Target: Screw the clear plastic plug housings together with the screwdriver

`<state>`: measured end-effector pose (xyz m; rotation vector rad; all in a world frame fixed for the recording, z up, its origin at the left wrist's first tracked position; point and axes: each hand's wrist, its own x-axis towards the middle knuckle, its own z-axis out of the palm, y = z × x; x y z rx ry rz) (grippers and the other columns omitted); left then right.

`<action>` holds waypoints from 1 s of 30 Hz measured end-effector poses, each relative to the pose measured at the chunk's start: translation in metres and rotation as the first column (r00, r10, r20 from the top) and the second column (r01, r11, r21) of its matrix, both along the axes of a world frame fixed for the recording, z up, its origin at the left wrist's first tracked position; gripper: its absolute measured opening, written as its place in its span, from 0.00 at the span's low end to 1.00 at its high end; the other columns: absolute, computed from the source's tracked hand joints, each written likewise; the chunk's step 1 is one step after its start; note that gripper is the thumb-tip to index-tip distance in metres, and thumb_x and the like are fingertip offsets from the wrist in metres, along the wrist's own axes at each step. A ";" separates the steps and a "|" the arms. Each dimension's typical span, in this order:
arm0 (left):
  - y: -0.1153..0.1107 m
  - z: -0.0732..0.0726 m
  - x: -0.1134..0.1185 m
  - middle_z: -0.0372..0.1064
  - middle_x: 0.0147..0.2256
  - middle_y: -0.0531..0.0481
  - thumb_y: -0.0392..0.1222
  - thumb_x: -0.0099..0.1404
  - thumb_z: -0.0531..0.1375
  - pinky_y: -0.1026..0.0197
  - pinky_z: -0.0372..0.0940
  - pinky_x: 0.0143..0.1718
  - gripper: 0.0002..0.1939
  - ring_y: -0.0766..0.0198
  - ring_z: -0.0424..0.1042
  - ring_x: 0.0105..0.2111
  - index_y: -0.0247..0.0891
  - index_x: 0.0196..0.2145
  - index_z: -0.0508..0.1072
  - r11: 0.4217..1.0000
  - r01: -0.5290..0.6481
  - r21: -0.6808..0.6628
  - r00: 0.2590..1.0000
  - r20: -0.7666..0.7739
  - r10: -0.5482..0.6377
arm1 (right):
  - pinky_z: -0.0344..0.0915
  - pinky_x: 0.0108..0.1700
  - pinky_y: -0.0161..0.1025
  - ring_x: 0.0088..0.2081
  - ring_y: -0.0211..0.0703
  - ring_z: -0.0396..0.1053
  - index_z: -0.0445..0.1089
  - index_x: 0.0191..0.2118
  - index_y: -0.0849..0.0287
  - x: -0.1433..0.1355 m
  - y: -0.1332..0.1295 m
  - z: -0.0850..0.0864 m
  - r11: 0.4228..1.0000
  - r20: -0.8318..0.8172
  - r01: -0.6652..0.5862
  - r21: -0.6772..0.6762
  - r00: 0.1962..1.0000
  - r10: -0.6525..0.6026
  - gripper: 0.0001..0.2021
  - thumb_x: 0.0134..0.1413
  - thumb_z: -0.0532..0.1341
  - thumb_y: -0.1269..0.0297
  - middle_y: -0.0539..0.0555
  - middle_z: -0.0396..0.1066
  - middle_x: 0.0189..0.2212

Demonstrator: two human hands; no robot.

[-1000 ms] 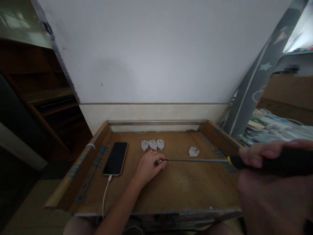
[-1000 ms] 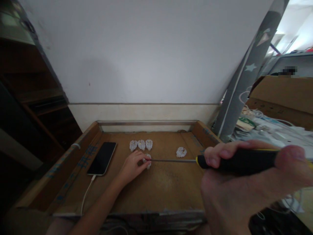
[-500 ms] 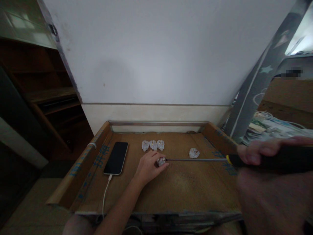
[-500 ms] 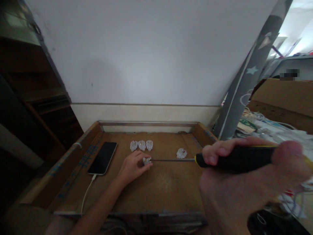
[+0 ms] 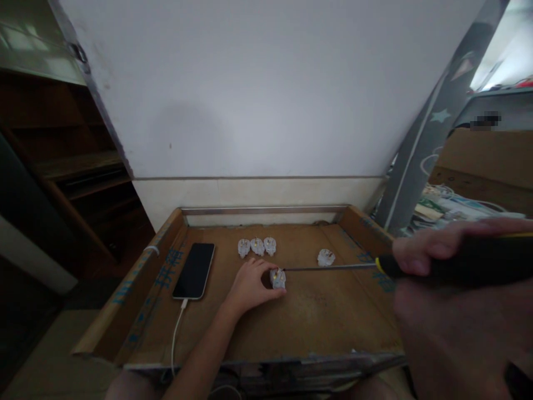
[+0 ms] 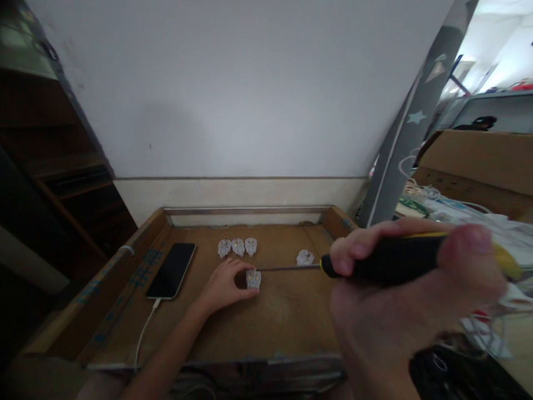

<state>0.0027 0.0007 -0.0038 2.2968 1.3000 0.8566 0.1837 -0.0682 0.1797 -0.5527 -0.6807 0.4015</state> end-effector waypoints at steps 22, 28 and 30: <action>-0.005 0.003 0.005 0.71 0.39 0.50 0.48 0.48 0.67 0.57 0.63 0.42 0.21 0.56 0.68 0.40 0.43 0.41 0.73 0.996 0.056 -0.075 0.997 0.051 -0.052 | 0.45 0.07 0.30 0.08 0.33 0.50 0.60 0.17 0.57 -0.017 0.005 0.004 0.995 0.131 -0.020 -0.094 0.991 0.032 0.16 0.36 0.59 0.49 0.43 0.54 0.07; -0.005 0.002 0.005 0.71 0.37 0.50 0.47 0.48 0.67 0.58 0.63 0.41 0.21 0.57 0.68 0.39 0.42 0.41 0.73 0.995 0.051 -0.085 0.998 0.048 -0.047 | 0.46 0.07 0.30 0.09 0.33 0.51 0.61 0.18 0.57 -0.015 0.009 0.001 0.997 0.142 -0.039 -0.060 0.989 0.048 0.18 0.38 0.60 0.47 0.43 0.55 0.08; -0.004 0.001 0.005 0.71 0.37 0.50 0.48 0.48 0.67 0.58 0.63 0.41 0.21 0.57 0.68 0.39 0.42 0.41 0.73 0.995 0.052 -0.081 0.998 0.047 -0.048 | 0.45 0.07 0.30 0.10 0.33 0.51 0.61 0.18 0.57 -0.015 0.010 0.001 0.998 0.149 -0.041 -0.048 0.988 0.048 0.18 0.39 0.60 0.47 0.43 0.55 0.09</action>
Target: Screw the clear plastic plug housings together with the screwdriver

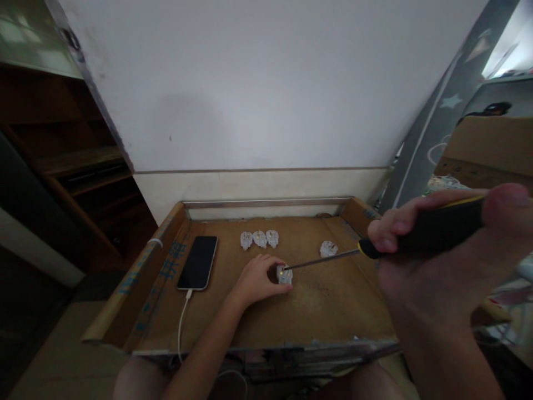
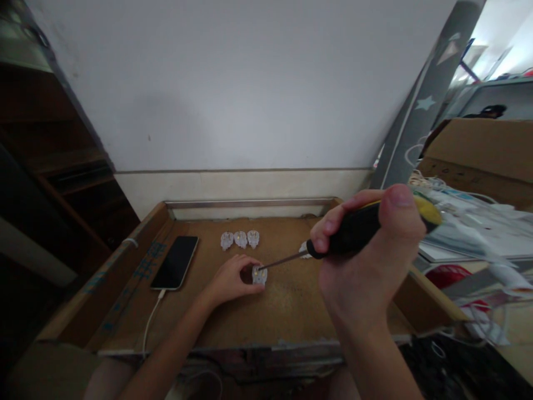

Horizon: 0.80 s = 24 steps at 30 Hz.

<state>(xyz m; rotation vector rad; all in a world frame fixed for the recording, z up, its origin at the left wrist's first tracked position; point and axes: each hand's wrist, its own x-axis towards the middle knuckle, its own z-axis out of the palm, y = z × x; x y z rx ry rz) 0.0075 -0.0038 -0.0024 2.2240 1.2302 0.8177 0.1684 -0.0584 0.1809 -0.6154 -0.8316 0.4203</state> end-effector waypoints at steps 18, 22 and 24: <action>-0.001 -0.001 -0.002 0.70 0.38 0.50 0.49 0.48 0.67 0.58 0.62 0.43 0.22 0.56 0.68 0.40 0.42 0.41 0.72 1.000 0.010 -0.026 1.000 -0.001 -0.010 | 0.44 0.06 0.31 0.10 0.34 0.50 0.62 0.18 0.57 -0.003 0.002 -0.001 0.999 -0.019 -0.033 0.027 0.999 0.033 0.18 0.36 0.63 0.47 0.45 0.54 0.09; -0.001 -0.001 -0.001 0.70 0.38 0.50 0.49 0.49 0.67 0.58 0.62 0.43 0.22 0.56 0.68 0.40 0.42 0.41 0.72 1.000 0.003 -0.025 1.000 -0.004 -0.003 | 0.44 0.06 0.31 0.10 0.34 0.50 0.63 0.17 0.58 -0.006 0.002 -0.001 0.999 -0.012 -0.033 0.036 0.999 0.034 0.17 0.37 0.62 0.49 0.45 0.54 0.08; -0.001 -0.001 -0.001 0.70 0.39 0.50 0.49 0.49 0.67 0.58 0.62 0.43 0.22 0.57 0.68 0.40 0.42 0.41 0.72 1.000 0.007 -0.021 1.000 0.002 -0.007 | 0.45 0.06 0.31 0.10 0.34 0.51 0.63 0.17 0.58 -0.007 0.001 0.000 0.999 -0.012 -0.043 0.032 0.999 0.043 0.17 0.37 0.63 0.49 0.44 0.54 0.08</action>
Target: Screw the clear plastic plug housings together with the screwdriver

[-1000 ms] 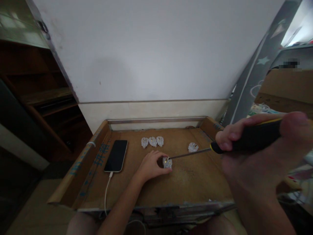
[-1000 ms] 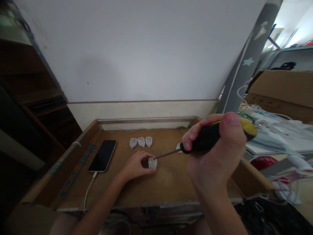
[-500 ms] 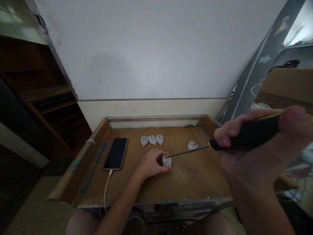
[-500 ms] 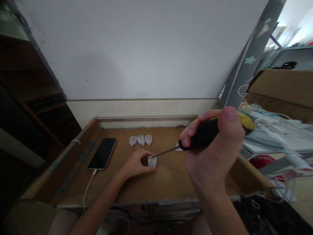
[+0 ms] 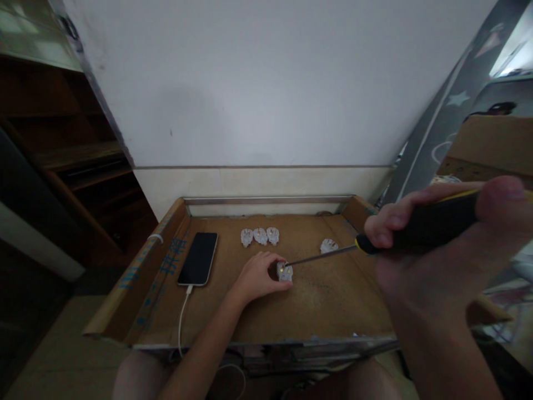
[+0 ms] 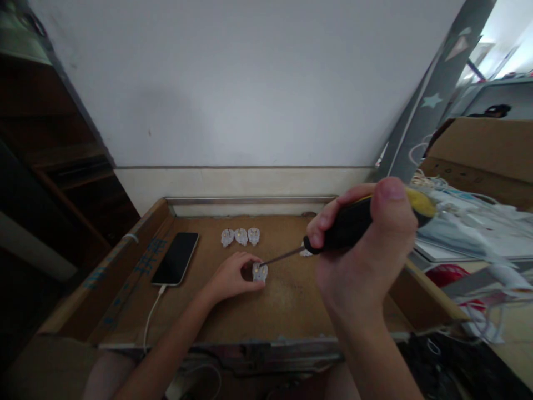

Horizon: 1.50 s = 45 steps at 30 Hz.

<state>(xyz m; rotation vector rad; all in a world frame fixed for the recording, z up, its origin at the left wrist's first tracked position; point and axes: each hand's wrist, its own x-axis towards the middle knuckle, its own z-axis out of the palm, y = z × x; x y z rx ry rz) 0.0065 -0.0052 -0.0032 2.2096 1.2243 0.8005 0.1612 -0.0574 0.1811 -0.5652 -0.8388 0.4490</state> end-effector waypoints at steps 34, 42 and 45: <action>-0.001 -0.001 -0.001 0.70 0.40 0.49 0.50 0.50 0.67 0.57 0.62 0.44 0.22 0.56 0.68 0.41 0.42 0.42 0.72 1.000 0.026 0.017 1.000 0.000 -0.026 | 0.46 0.08 0.30 0.10 0.32 0.52 0.62 0.17 0.58 -0.004 -0.007 0.004 0.999 0.028 -0.025 -0.022 0.999 0.025 0.14 0.40 0.62 0.54 0.44 0.55 0.09; -0.001 0.000 -0.001 0.70 0.40 0.49 0.51 0.50 0.67 0.56 0.62 0.44 0.23 0.56 0.67 0.42 0.42 0.43 0.71 1.000 0.026 0.004 1.000 0.003 -0.026 | 0.46 0.08 0.32 0.11 0.33 0.52 0.63 0.17 0.56 -0.004 -0.005 0.003 0.999 0.018 -0.028 -0.034 0.999 0.029 0.14 0.39 0.62 0.52 0.44 0.54 0.10; -0.001 0.001 -0.001 0.70 0.40 0.49 0.51 0.50 0.66 0.56 0.62 0.44 0.23 0.56 0.67 0.41 0.41 0.43 0.71 1.000 0.026 -0.004 1.000 -0.004 -0.026 | 0.45 0.08 0.32 0.11 0.33 0.52 0.63 0.17 0.55 -0.005 -0.005 0.003 1.000 0.020 -0.017 -0.018 1.000 0.017 0.14 0.41 0.61 0.52 0.44 0.54 0.10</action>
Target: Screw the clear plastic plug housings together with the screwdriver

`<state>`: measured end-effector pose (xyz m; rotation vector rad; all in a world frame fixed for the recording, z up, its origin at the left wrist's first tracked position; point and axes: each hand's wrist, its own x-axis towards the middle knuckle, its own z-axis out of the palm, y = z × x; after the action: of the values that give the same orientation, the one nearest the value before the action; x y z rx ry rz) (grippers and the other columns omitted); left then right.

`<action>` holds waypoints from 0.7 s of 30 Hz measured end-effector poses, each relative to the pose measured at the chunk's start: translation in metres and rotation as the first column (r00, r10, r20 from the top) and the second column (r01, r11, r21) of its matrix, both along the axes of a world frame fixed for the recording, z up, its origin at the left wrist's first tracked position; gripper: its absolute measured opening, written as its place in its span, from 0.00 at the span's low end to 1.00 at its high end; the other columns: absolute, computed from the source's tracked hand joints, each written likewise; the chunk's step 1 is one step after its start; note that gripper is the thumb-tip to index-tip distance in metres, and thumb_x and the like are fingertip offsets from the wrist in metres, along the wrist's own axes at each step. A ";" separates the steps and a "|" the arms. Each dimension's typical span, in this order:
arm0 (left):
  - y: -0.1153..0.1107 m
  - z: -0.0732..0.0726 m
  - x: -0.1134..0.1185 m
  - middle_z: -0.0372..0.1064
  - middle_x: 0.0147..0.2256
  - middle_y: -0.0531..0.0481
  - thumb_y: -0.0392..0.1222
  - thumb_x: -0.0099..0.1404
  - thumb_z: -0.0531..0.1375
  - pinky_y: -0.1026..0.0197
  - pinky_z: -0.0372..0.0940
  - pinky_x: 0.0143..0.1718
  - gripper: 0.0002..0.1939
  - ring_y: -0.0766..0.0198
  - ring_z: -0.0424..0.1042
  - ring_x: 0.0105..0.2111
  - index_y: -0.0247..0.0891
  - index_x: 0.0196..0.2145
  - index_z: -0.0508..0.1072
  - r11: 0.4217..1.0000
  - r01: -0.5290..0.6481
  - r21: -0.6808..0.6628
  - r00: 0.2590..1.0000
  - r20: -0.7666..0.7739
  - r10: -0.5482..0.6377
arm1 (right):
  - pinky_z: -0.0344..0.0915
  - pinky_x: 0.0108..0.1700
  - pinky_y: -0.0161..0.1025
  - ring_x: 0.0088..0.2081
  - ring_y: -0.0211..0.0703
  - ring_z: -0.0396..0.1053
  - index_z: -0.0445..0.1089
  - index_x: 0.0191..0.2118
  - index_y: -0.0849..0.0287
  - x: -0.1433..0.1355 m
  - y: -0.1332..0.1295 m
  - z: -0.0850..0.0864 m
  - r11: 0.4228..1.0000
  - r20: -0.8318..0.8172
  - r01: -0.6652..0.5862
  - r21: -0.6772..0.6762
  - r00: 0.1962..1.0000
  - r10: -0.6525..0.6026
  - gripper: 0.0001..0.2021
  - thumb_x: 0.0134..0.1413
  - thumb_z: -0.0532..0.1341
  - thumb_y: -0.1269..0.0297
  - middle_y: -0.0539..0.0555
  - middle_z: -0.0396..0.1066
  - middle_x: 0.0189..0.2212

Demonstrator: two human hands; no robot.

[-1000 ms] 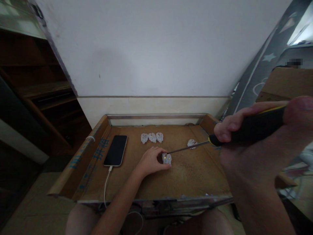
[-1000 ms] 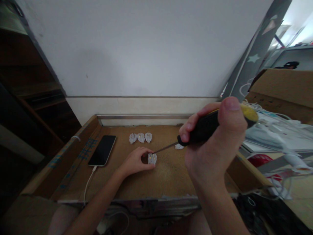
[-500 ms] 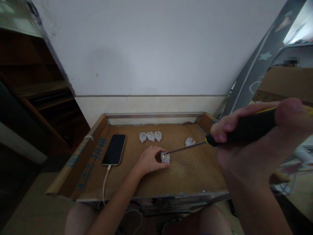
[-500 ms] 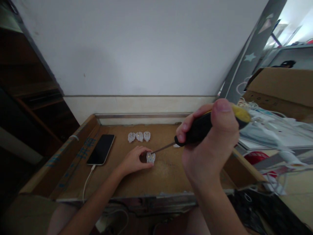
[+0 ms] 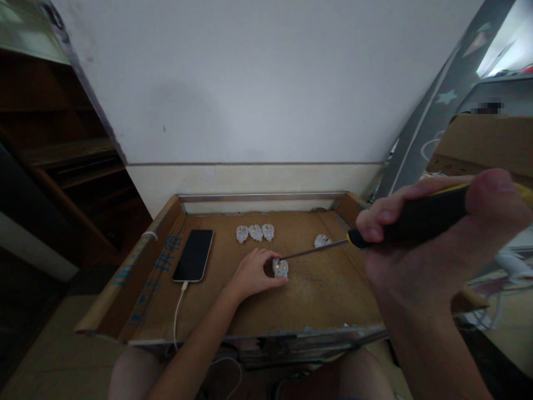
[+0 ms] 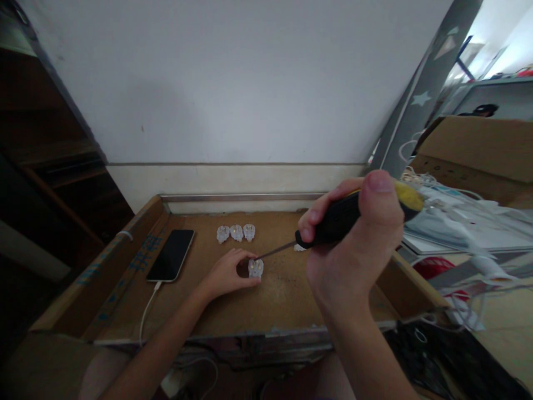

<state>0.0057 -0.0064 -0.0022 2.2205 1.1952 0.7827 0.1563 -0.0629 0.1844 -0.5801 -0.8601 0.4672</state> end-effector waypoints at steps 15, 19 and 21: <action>0.001 -0.001 0.000 0.70 0.40 0.49 0.51 0.50 0.67 0.57 0.62 0.44 0.22 0.56 0.67 0.41 0.42 0.42 0.71 1.000 0.000 0.003 1.000 0.008 0.000 | 0.44 0.07 0.32 0.10 0.33 0.51 0.62 0.18 0.57 0.001 -0.003 -0.005 0.999 -0.023 0.035 -0.018 0.999 -0.036 0.15 0.41 0.61 0.51 0.44 0.54 0.09; 0.001 0.000 0.000 0.70 0.39 0.50 0.51 0.50 0.67 0.57 0.61 0.44 0.23 0.56 0.67 0.41 0.41 0.42 0.71 1.000 0.004 0.008 1.000 0.013 -0.004 | 0.44 0.07 0.31 0.09 0.33 0.52 0.62 0.18 0.58 0.002 -0.002 -0.006 0.999 -0.015 0.036 0.014 0.999 -0.036 0.15 0.42 0.59 0.52 0.45 0.55 0.09; 0.001 -0.001 0.000 0.70 0.40 0.49 0.52 0.50 0.66 0.57 0.62 0.43 0.23 0.56 0.67 0.41 0.41 0.42 0.71 1.000 0.002 0.015 1.000 0.015 -0.002 | 0.44 0.07 0.31 0.09 0.33 0.52 0.63 0.18 0.58 0.003 -0.002 -0.006 1.000 -0.019 0.023 0.019 1.000 -0.023 0.15 0.42 0.58 0.51 0.45 0.55 0.08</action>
<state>0.0058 -0.0056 -0.0027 2.2231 1.1840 0.8085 0.1588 -0.0648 0.1779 -0.5668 -0.8382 0.4425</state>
